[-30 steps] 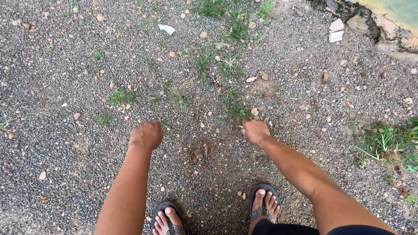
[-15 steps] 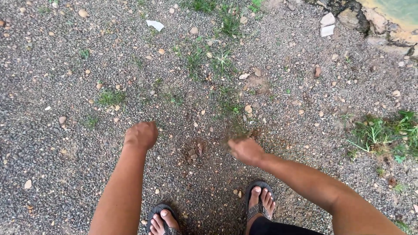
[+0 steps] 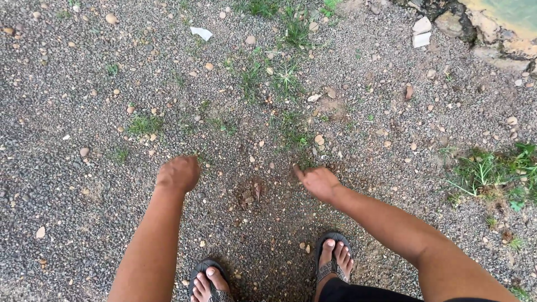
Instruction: The person is manually removing small weeds and grass from a gravel-covered ground area.
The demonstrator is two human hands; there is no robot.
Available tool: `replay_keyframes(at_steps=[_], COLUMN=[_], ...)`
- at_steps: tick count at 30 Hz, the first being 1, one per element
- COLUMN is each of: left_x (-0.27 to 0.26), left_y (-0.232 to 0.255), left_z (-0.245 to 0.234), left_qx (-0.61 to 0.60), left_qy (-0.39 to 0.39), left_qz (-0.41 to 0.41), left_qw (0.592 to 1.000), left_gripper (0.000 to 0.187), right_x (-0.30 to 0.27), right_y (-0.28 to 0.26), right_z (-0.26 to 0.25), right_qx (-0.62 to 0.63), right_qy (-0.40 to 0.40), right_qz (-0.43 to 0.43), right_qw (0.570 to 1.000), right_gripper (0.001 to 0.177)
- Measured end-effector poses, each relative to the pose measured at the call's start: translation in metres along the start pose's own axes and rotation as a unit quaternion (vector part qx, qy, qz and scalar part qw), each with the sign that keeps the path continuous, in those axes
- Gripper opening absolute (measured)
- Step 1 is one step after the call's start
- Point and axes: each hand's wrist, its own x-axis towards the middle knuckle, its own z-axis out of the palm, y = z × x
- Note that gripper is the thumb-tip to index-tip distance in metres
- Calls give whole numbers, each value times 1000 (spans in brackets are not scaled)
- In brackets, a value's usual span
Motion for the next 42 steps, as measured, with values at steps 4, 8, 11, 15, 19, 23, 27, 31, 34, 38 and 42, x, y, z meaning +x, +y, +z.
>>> replay_keyframes(at_steps=[4, 8, 11, 15, 19, 23, 27, 31, 34, 38, 42], left_x=[-10, -10, 4, 5, 7, -1, 7, 3, 1, -2, -7], left_y=[-4, -3, -2, 9, 8, 10, -1, -2, 5, 11, 16], left_z=[-9, -9, 5, 1, 0, -7, 5, -2, -5, -10, -18], left_qx=[7, 7, 18, -2, -5, -12, 1, 5, 12, 17, 6], left_qy=[-3, -5, -3, -1, -4, -4, 4, -9, -1, -7, -10], left_qz=[-14, -11, -6, -4, 0, 1, 0, -6, -2, 8, 9], left_qw=[1000, 1000, 1000, 1000, 1000, 1000, 1000, 1000, 1000, 1000, 1000], left_gripper=[45, 44, 43, 44, 45, 44, 43, 42, 43, 43, 43], right_x=[7, 18, 11, 10, 8, 27, 11, -4, -18, -40, -47], right_y=[14, 15, 10, 9, 20, 30, 11, 6, 15, 16, 8], right_z=[19, 61, 53, 58, 39, 99, 67, 17, -4, -43, -74], right_qx=[-38, -84, -88, -129, -87, -177, -7, 151, 191, 122, 17], right_qy=[-6, 76, 108, 65, -19, 100, 46, 22, 4, -32, -68], right_qz=[39, 95, 37, -51, 7, 49, 138, 123, 122, 69, 18], right_qw=[998, 989, 990, 988, 996, 978, 989, 980, 974, 990, 997], right_gripper=[53, 32, 28, 43, 52, 15, 18, 32, 34, 45, 50])
